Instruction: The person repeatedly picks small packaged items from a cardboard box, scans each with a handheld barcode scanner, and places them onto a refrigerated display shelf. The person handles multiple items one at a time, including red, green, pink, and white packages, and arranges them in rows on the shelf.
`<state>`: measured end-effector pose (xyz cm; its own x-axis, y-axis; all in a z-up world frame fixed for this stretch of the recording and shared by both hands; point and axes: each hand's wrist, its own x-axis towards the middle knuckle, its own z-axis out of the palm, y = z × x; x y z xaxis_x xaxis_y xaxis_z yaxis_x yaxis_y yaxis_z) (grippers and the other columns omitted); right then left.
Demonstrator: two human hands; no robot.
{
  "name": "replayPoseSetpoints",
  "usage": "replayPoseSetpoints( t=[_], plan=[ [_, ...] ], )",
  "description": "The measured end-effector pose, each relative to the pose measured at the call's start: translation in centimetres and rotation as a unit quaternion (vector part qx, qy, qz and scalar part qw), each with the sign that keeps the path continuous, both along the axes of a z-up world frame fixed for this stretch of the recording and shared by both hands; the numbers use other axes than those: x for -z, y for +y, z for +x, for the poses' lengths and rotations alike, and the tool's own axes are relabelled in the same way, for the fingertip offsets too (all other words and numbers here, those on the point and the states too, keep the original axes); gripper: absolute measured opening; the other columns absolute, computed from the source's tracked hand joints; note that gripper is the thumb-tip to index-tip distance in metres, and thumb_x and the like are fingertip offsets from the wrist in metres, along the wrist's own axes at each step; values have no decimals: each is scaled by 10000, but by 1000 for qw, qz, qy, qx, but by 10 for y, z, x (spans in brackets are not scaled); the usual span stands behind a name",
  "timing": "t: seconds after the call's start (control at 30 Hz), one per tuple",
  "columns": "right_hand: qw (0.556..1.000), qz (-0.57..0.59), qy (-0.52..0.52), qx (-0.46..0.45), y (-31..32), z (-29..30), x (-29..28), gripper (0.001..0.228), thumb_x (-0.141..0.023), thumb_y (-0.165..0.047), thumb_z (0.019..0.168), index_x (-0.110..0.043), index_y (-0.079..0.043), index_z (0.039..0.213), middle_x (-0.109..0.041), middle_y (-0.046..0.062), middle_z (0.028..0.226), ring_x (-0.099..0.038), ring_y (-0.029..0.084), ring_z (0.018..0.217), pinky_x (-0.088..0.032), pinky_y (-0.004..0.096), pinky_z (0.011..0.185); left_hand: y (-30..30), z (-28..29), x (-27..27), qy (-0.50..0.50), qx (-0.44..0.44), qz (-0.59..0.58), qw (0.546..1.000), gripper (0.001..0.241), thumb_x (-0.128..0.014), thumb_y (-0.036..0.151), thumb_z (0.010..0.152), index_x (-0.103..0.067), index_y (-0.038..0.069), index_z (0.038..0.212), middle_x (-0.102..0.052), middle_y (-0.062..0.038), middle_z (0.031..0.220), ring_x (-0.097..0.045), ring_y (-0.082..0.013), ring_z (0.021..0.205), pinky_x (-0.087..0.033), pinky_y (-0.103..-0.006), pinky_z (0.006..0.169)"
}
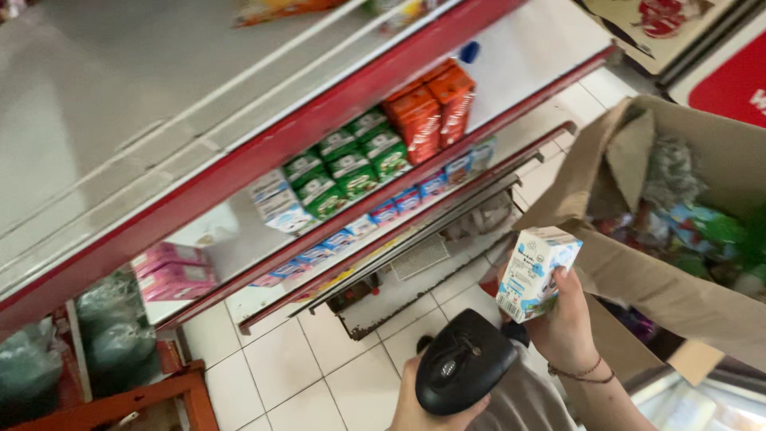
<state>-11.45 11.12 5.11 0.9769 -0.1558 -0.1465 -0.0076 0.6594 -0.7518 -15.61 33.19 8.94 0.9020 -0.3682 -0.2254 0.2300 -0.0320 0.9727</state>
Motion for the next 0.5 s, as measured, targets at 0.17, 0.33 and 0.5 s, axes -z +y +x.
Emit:
replayPoseSetpoints(
  t=[0.17, 0.33, 0.5],
  plan=[
    [1000, 8, 10, -20, 37, 7, 3, 539, -522, -445, 996, -480, -76, 1387, -660, 136, 1065, -675, 248, 876, -536, 386, 608, 36, -8, 29, 25, -3, -40, 999, 472, -883, 125, 681, -750, 17, 1120, -789, -28, 946, -750, -116, 882, -587, -272, 860],
    [995, 2, 89, -54, 63, 15, 3, 672, -525, -223, 833, -405, -127, 1487, -596, 83, 1261, -626, 234, 1079, -537, 426, 841, 70, -11, 47, 61, -57, -40, 996, 547, -894, 144, 646, -740, 30, 1157, -782, -31, 940, -722, -101, 866, -568, -278, 839],
    [991, -17, 67, -112, 94, 29, 5, 712, -501, 26, 852, -347, -102, 1535, -564, 85, 1335, -571, 222, 1201, -472, 411, 995, 99, -13, 63, 3, -148, -30, 989, 681, -946, 108, 646, -651, 6, 1252, -782, -66, 1030, -749, -156, 911, -601, -323, 849]
  ],
)
